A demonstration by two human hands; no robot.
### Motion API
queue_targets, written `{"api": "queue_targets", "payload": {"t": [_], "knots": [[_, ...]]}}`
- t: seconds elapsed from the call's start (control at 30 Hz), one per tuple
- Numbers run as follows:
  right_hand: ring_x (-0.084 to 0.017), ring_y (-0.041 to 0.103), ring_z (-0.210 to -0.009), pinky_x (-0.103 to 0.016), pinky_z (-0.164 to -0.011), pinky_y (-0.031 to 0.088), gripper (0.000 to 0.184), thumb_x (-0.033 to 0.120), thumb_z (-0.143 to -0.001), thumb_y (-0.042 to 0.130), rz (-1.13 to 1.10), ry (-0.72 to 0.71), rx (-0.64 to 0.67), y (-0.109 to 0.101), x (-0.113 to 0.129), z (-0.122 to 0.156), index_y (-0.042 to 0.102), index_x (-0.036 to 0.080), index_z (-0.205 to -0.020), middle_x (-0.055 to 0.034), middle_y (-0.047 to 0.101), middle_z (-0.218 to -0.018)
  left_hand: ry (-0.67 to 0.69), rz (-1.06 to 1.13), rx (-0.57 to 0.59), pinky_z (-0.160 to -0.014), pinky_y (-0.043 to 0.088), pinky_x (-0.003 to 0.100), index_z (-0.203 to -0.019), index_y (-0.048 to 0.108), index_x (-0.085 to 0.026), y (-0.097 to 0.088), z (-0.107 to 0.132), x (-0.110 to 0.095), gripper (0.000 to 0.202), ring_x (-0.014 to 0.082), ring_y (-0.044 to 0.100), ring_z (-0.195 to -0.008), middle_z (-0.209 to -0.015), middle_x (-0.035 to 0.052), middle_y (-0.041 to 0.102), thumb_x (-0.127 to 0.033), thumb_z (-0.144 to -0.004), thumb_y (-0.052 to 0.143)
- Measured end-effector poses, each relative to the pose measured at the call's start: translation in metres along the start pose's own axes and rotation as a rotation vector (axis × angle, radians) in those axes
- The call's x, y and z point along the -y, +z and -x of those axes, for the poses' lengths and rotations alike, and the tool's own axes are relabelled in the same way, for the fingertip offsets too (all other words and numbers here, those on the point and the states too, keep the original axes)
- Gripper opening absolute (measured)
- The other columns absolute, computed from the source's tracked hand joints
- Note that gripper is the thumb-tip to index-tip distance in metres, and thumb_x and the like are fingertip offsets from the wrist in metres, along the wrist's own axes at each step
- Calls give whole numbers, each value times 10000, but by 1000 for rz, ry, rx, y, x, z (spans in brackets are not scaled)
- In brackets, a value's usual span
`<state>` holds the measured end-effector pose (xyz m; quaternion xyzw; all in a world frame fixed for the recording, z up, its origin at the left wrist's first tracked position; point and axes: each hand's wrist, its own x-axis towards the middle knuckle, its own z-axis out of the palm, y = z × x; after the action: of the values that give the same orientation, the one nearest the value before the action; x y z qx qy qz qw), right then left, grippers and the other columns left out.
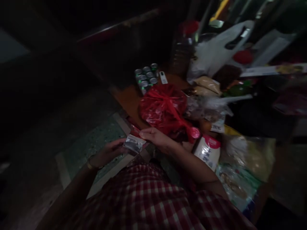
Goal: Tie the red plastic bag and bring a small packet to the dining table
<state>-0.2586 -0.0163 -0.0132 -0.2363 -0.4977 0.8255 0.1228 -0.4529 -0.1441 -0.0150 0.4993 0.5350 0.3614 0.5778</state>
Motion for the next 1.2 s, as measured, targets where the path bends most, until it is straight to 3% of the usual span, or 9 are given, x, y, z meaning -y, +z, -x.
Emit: {"api": "queue_targets", "payload": {"t": [0.2, 0.33, 0.5, 0.6, 0.73, 0.83, 0.93, 1.07, 1.2], "knots": [[-64, 476, -580, -203, -582, 387, 449, 545, -748, 607, 238, -95, 391, 110, 0, -27, 685, 136, -919, 41, 535, -612, 50, -55, -414, -944, 458, 392, -1160, 593, -172, -15, 133, 20, 389, 238, 569, -1071, -1174, 117, 611, -364, -822, 563], [-63, 491, -583, -216, -603, 425, 451, 538, -796, 548, 338, -92, 636, 203, -37, -43, 678, 156, -998, 42, 543, -620, 85, -119, -645, -943, 456, 365, -1172, 585, -175, -12, 244, 61, 378, 223, 568, -1072, -1179, 114, 608, -320, -823, 565], [-120, 588, -814, -286, -756, 468, 379, 440, -806, 572, 507, -22, 717, 331, -128, -48, 652, 179, -1068, -24, 665, -910, -77, -8, -1037, -902, 477, 352, -1147, 606, -160, 11, 383, 124, 429, 223, 604, -990, -1092, 90, 656, -402, -794, 574], [-146, 595, -872, -316, -796, 465, 316, 367, -807, 569, 579, 72, 807, 399, -195, -41, 655, 188, -1053, -36, 669, -991, -157, 162, -1115, -842, 503, 340, -1094, 642, -139, 33, 455, 154, 421, 229, 622, -937, -1010, 81, 686, -430, -804, 552], [-135, 593, -806, -274, -735, 458, 394, 338, -738, 647, 592, 184, 931, 473, -273, -34, 620, 174, -1095, -28, 663, -919, -195, 257, -1318, -869, 490, 322, -1119, 637, -147, 63, 531, 193, 429, 224, 617, -976, -1071, 76, 680, -432, -808, 556], [-122, 577, -755, -259, -701, 444, 466, 350, -680, 695, 587, 293, 1026, 524, -317, -36, 606, 175, -1103, -8, 640, -852, -268, 245, -1461, -930, 456, 320, -1145, 625, -165, 74, 579, 218, 435, 219, 596, -1040, -1135, 65, 659, -437, -814, 546], [-107, 555, -711, -255, -689, 427, 590, 356, -627, 732, 601, 393, 1082, 576, -354, -45, 569, 187, -1169, 22, 605, -784, -319, 240, -1516, -925, 460, 324, -1111, 645, -195, 67, 627, 239, 422, 218, 607, -1021, -1107, 51, 675, -466, -806, 538], [-104, 544, -667, -254, -653, 422, 764, 392, -564, 766, 539, 528, 1096, 653, -411, -66, 498, 203, -1253, 40, 585, -749, -313, 279, -1612, -885, 492, 333, -1063, 656, -196, 33, 700, 272, 460, 229, 614, -996, -1078, 67, 683, -522, -750, 569], [-101, 551, -617, -244, -607, 417, 718, 369, -556, 758, 503, 550, 1138, 754, -476, -83, 531, 200, -1216, 46, 592, -712, -441, 247, -1741, -850, 515, 342, -1118, 611, -200, 4, 789, 317, 508, 227, 621, -976, -1078, 84, 671, -558, -767, 525]]}}
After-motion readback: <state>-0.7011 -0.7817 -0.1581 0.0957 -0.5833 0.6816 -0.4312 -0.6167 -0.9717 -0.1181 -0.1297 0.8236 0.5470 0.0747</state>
